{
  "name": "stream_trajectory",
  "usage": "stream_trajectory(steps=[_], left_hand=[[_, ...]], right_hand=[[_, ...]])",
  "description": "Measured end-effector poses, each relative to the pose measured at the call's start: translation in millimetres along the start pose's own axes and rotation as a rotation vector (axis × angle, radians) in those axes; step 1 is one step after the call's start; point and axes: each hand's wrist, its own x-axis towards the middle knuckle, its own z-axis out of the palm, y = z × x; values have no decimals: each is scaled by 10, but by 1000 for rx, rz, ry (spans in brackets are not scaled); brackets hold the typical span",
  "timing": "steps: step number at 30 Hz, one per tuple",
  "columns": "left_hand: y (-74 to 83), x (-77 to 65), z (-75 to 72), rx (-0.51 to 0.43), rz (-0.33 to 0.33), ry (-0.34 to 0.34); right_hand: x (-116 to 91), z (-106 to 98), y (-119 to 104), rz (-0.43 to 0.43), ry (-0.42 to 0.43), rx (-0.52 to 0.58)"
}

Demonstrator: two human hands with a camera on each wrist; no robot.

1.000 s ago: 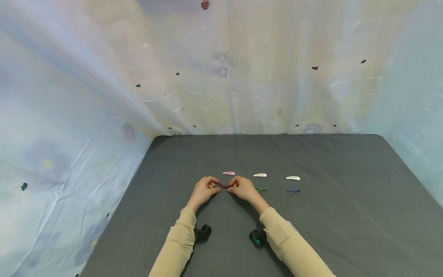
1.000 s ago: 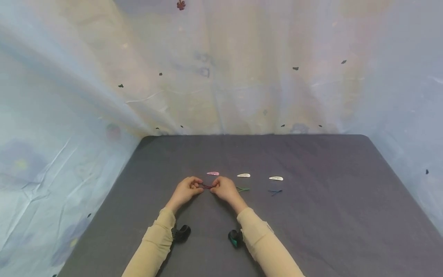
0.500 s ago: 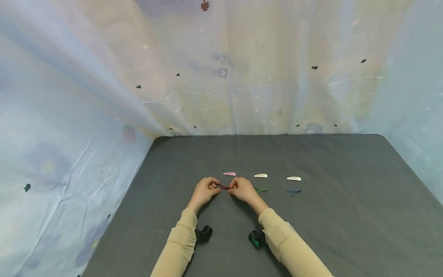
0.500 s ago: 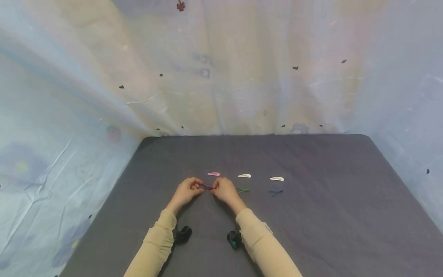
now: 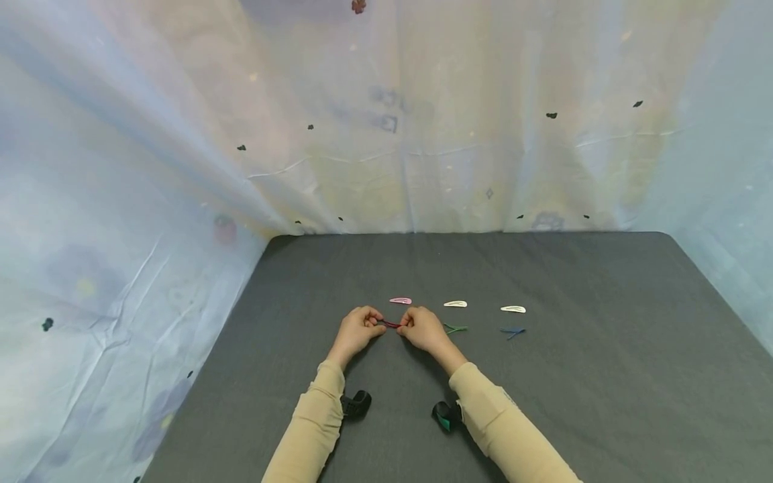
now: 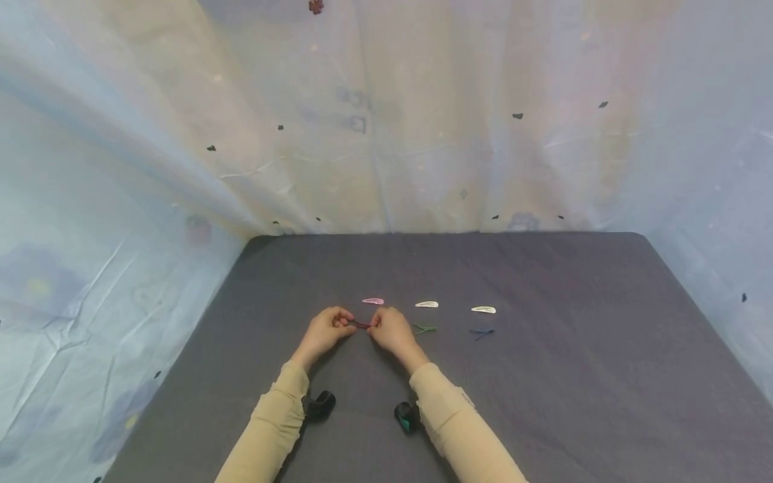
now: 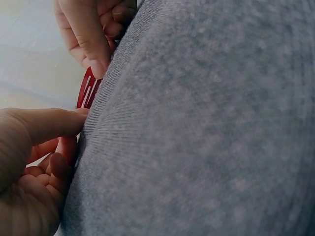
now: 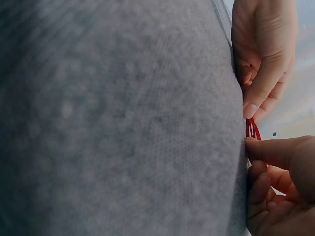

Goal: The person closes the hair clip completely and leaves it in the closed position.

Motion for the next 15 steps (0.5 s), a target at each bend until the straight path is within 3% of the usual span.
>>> stream_trajectory(steps=[15], left_hand=[[23,-22,1,-12,3,26]], right_hand=[[-17,21,-15,25,34,40]])
